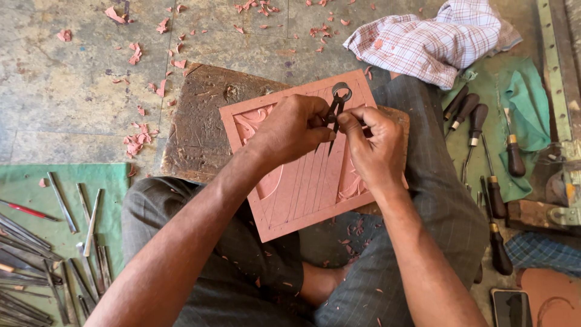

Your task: The person carves a wooden plaque. They use a divider to mark measurements, a pencil to draw lines, and various chisels to remove wood and create decorative floral patterns.

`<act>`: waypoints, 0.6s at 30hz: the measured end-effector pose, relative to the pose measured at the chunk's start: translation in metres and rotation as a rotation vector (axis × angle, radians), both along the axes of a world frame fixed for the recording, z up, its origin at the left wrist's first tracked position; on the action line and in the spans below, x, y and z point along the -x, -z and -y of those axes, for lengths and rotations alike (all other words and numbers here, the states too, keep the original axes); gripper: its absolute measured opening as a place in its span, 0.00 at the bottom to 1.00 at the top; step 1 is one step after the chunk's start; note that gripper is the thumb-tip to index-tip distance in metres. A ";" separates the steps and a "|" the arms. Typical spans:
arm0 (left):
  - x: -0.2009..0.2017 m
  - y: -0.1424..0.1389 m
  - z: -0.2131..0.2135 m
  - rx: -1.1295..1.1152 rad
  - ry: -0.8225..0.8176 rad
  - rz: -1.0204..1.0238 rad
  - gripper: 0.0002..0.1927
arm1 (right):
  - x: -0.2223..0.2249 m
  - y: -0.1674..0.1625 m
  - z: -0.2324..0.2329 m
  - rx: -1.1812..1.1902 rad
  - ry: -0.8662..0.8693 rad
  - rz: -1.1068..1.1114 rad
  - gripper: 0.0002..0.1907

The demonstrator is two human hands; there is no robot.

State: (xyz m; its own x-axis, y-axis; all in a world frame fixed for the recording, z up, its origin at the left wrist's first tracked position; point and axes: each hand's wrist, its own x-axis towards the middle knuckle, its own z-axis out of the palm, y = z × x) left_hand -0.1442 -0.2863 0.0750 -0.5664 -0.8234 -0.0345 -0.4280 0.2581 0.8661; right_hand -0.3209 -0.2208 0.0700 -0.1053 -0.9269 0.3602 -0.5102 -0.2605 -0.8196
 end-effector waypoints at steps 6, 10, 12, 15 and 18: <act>-0.006 0.019 0.006 -0.516 0.193 -0.452 0.13 | 0.013 0.022 0.010 -0.019 -0.031 0.345 0.06; -0.011 0.037 -0.016 -0.849 0.278 -0.788 0.17 | 0.022 0.026 -0.001 0.005 -0.073 0.437 0.04; -0.011 0.047 -0.033 -0.943 0.293 -0.916 0.18 | 0.021 0.027 -0.012 -0.015 -0.030 0.423 0.03; -0.007 0.062 -0.060 -0.974 0.250 -1.022 0.19 | 0.018 0.023 -0.026 -0.046 0.027 0.409 0.06; -0.006 0.069 -0.089 -1.008 0.234 -1.107 0.19 | 0.013 0.012 -0.042 -0.085 0.005 0.362 0.07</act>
